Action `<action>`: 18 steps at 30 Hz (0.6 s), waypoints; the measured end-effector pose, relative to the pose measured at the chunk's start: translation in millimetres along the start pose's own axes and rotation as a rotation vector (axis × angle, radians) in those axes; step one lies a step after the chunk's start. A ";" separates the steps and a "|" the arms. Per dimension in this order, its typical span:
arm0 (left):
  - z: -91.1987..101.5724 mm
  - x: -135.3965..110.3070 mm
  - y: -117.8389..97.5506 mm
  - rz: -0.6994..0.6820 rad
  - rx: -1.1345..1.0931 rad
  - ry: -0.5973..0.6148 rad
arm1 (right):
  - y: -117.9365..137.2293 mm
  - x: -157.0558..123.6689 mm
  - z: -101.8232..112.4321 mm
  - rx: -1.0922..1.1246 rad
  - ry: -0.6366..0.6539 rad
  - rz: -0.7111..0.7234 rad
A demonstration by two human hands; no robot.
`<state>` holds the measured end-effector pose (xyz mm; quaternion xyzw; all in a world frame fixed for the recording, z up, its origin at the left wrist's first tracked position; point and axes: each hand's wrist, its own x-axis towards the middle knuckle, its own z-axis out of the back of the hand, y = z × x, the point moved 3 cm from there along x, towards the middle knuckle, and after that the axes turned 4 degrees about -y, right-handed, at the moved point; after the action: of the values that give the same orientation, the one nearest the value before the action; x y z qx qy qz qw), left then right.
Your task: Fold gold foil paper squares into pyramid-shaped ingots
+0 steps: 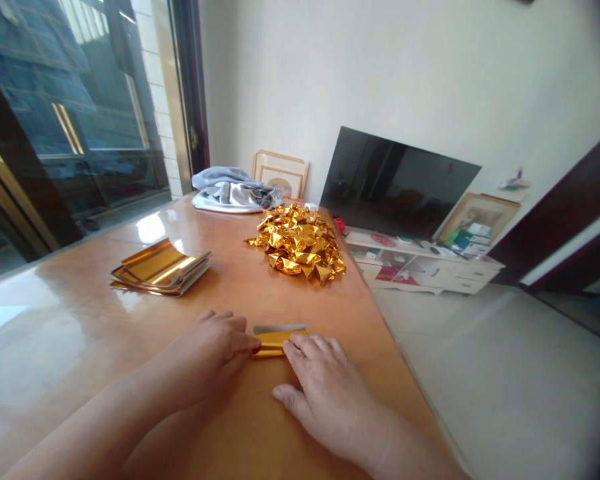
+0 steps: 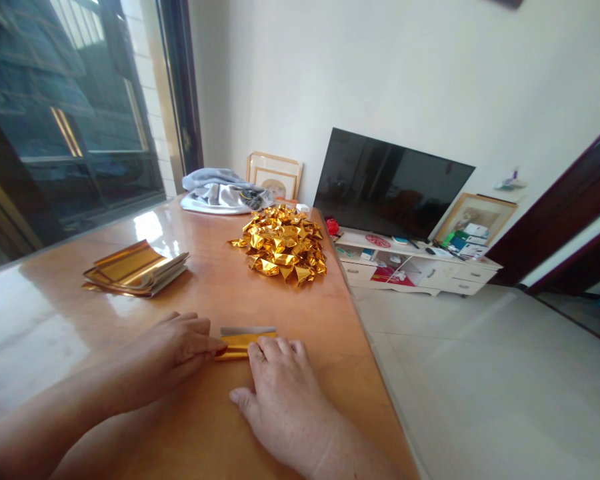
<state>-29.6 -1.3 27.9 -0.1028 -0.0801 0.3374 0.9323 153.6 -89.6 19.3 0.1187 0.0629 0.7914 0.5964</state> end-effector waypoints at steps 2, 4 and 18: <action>-0.3 0.3 -0.2 0.002 0.016 0.003 | 0.8 -0.8 0.2 -0.002 0.003 -0.001; -0.4 0.4 -0.4 0.004 0.026 0.002 | 1.4 -1.7 -0.1 -0.005 0.011 0.004; -6.8 4.7 -15.2 -0.048 -0.053 -0.051 | 1.8 -1.5 -2.2 -0.026 0.047 0.010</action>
<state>-15.2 -10.7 25.5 -0.1167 -0.1151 0.3154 0.9347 151.7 -91.4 17.4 0.0924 0.0662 0.7977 0.5922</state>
